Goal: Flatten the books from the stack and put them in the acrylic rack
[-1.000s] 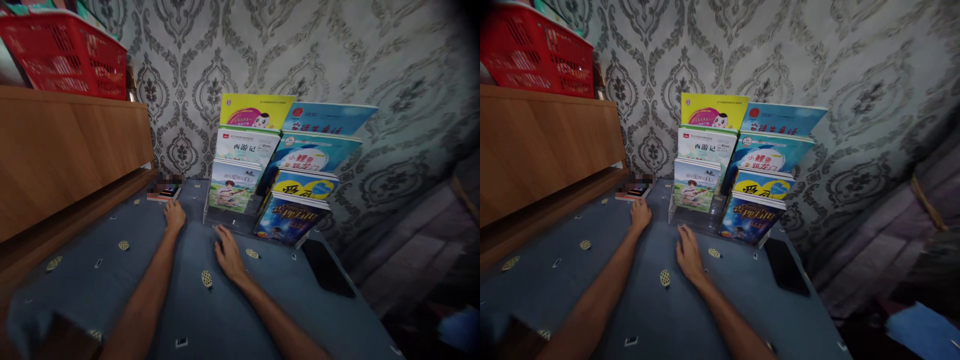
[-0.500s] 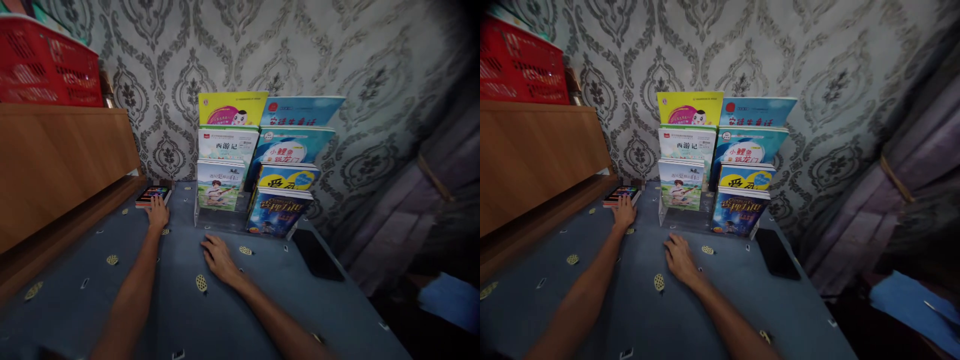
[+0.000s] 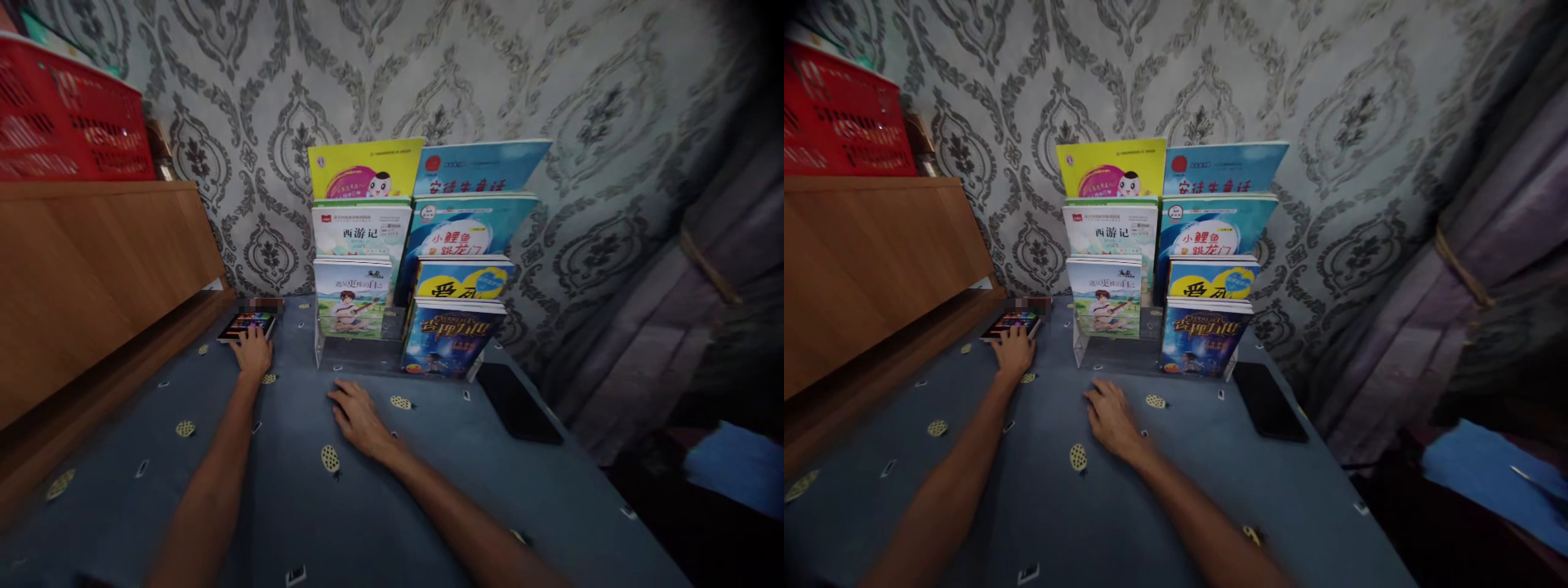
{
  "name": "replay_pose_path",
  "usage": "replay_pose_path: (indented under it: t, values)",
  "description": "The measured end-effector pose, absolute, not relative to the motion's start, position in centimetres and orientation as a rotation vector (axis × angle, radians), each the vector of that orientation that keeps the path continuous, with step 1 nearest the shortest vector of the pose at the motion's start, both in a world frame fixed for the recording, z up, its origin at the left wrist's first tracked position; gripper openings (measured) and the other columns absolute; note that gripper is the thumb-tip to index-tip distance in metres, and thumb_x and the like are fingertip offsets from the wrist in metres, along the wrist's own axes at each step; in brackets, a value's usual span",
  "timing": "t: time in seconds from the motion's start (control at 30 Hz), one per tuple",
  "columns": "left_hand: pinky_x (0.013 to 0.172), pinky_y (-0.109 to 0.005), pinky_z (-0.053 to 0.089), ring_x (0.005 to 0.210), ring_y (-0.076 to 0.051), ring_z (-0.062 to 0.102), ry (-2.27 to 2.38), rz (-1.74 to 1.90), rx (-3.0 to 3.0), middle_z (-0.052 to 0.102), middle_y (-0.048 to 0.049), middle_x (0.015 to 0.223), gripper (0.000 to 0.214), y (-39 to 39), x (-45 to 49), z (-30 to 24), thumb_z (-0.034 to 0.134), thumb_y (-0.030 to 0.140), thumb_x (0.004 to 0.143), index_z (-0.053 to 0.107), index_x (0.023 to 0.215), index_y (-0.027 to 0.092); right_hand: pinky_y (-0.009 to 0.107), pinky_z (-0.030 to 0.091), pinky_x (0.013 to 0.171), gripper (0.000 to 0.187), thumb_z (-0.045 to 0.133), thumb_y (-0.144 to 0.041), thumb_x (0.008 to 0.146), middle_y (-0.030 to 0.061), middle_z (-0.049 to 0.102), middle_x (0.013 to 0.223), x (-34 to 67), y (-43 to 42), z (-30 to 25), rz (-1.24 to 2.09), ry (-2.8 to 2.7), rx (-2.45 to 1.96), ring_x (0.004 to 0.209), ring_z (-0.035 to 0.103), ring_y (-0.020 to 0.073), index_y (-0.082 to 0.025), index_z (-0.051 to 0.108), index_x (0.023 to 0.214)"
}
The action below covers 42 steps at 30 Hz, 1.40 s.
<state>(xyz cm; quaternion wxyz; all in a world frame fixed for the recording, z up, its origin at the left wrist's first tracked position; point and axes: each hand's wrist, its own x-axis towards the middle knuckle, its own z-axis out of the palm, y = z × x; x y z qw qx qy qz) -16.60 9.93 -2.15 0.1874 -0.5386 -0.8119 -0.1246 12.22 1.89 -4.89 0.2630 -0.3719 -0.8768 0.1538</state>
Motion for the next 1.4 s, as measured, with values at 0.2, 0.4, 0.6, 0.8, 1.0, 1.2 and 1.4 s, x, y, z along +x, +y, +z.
replay_pose_path:
  t: [0.2,0.4,0.6,0.8,1.0,1.2,1.4]
  values:
    - [0.112,-0.063,0.03,0.142,-0.035,0.037,-2.312,-0.372,-1.532,0.051,-0.0218,0.149,0.05,9.9,-16.5,-2.2,0.031,0.016,0.096,0.05,0.142,0.008,0.046,0.042,0.111,0.034,0.054,-0.015,0.094,0.0171,0.058,0.142,12.2,1.7,-4.5,0.424,-2.39,-1.025,0.133,0.052,0.0281,-0.014,0.068,0.125]
    - [0.108,-0.067,0.03,0.13,-0.034,0.052,-2.255,-0.38,-1.604,0.058,-0.0193,0.143,0.051,8.6,-16.8,-1.7,0.029,0.011,0.096,0.056,0.138,0.017,0.048,0.04,0.113,0.033,0.054,-0.016,0.095,0.0177,0.058,0.142,12.1,1.8,-4.7,0.439,-2.388,-1.054,0.133,0.051,0.0285,-0.013,0.068,0.125]
    - [0.104,-0.059,0.035,0.115,-0.034,0.059,-2.143,-0.344,-1.643,0.068,-0.0172,0.125,0.038,7.1,-16.8,-1.6,0.04,0.025,0.099,0.065,0.128,0.019,0.048,0.043,0.109,0.033,0.054,-0.016,0.095,0.0166,0.059,0.139,12.0,2.1,-4.9,0.419,-2.395,-1.034,0.13,0.053,0.0288,-0.015,0.067,0.126]
    - [0.097,-0.049,0.041,0.11,-0.033,0.06,-2.043,-0.309,-1.707,0.07,-0.0151,0.114,0.036,5.7,-16.0,-1.8,0.045,0.039,0.1,0.073,0.109,0.018,0.045,0.045,0.107,0.032,0.055,-0.014,0.094,0.0151,0.062,0.136,12.0,1.9,-4.5,0.391,-2.391,-1.024,0.126,0.056,0.027,-0.016,0.069,0.123]
    - [0.09,-0.041,0.046,0.108,-0.031,0.059,-1.977,-0.275,-1.746,0.067,-0.0156,0.106,0.036,3.7,-14.9,-2.2,0.045,0.039,0.101,0.074,0.097,0.017,0.047,0.044,0.109,0.034,0.057,-0.012,0.091,0.015,0.062,0.136,12.0,2.0,-5.1,0.401,-2.351,-0.98,0.127,0.056,0.0271,-0.018,0.07,0.121]
    - [0.09,-0.038,0.047,0.103,-0.028,0.06,-1.917,-0.36,-1.874,0.066,-0.0124,0.099,0.037,0.9,-12.9,-2.6,0.044,0.037,0.102,0.071,0.086,0.018,0.048,0.042,0.112,0.034,0.055,-0.011,0.091,0.0184,0.061,0.137,12.8,1.4,-5.1,0.516,-2.306,-0.97,0.132,0.054,0.0274,-0.014,0.071,0.12]
    - [0.093,-0.038,0.047,0.104,-0.027,0.06,-1.971,-0.345,-1.928,0.065,-0.012,0.102,0.038,-2.4,-10.1,-2.2,0.041,0.038,0.102,0.071,0.09,0.017,0.047,0.043,0.112,0.032,0.056,-0.011,0.091,0.0178,0.063,0.136,14.4,-0.5,-4.9,0.51,-2.297,-0.95,0.132,0.055,0.0271,-0.014,0.072,0.118]
